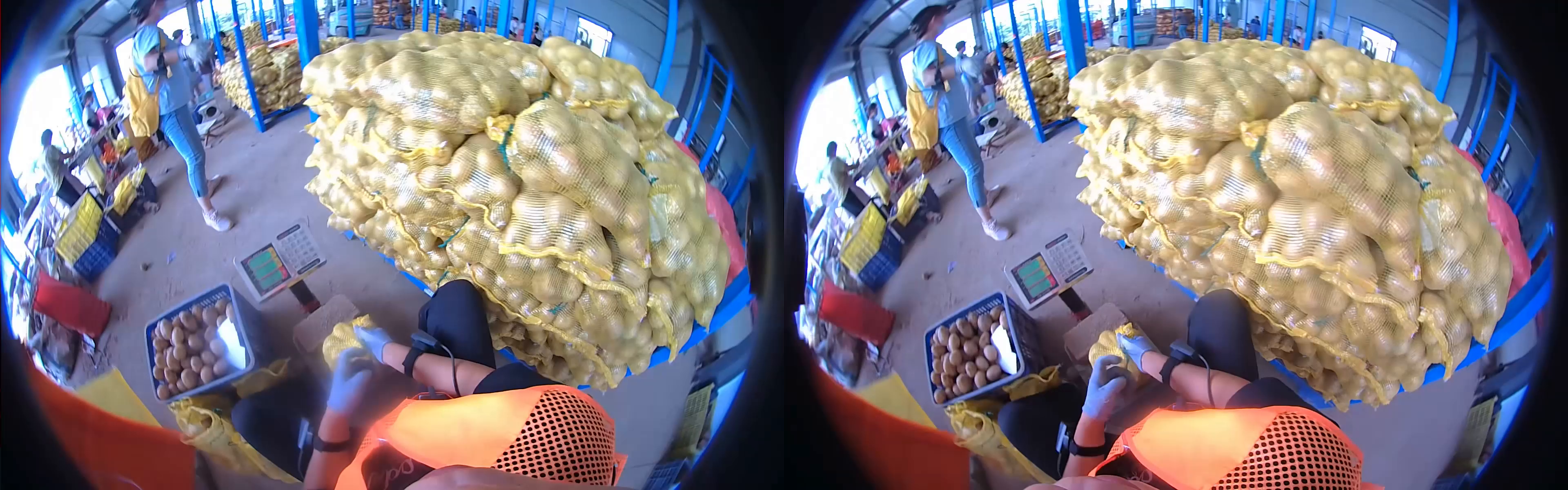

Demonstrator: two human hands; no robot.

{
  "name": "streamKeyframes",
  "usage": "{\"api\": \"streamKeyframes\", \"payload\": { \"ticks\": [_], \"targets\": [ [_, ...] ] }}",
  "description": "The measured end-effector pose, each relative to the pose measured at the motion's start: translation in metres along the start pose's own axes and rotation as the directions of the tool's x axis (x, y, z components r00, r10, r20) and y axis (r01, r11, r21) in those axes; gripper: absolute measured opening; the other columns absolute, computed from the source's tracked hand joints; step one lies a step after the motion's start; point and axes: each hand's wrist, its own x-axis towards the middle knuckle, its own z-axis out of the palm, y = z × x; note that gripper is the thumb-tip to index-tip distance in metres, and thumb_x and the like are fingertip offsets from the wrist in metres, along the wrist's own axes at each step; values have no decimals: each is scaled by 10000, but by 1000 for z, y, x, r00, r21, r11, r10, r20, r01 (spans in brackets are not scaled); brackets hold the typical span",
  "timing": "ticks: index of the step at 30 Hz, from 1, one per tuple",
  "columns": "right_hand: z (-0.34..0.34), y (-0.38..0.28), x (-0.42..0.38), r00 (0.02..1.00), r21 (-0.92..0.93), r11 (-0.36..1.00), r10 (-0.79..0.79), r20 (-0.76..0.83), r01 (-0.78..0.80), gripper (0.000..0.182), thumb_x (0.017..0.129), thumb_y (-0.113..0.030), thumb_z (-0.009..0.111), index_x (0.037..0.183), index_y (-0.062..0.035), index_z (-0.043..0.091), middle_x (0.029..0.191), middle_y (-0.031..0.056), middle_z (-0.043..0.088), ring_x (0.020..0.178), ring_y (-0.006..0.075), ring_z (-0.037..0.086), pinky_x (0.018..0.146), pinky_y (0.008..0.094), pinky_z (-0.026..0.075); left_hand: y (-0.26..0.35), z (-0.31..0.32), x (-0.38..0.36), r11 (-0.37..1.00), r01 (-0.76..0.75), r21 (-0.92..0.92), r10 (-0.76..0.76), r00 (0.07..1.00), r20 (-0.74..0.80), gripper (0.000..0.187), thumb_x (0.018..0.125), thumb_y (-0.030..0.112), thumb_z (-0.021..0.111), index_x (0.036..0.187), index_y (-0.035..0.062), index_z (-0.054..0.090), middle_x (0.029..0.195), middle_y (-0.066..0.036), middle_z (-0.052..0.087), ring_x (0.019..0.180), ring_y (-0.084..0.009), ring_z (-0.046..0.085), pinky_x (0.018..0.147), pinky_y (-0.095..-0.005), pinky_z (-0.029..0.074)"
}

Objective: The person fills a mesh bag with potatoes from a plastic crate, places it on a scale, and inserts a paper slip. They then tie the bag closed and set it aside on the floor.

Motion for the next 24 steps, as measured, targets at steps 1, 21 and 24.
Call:
{"api": "streamKeyframes", "payload": {
  "ticks": [1,21,24],
  "targets": [
    [-4,-5,-8,994,181,984,-25,102,7,400,848,-428,594,913,-40,662,806,38,625,709,109,547,630,293,451,6,6,-3,992,76,-99,-90,986,-140,338,814,29,539,1126,82,420,820,-52,538,712,-158,544,612,-265,452],
    [-182,-453,-259,-374,-842,61,-877,-301,535,428,714,-322,730,761,47,518,607,98,485,551,178,429,513,346,395,203,165,96,821,56,-568,146,942,303,729,866,663,266,1444,233,150,1455,-105,249,1318,-348,268,1021,-562,286],
    [-213,-440,-276,-529,-834,-92,-809,-255,543,333,786,-273,658,861,34,551,729,97,532,639,176,494,571,317,425,272,226,172,850,-432,-301,519,592,616,633,923,553,305,1418,169,213,1458,-131,213,1278,-351,331,951,-548,379]
  ]
}}
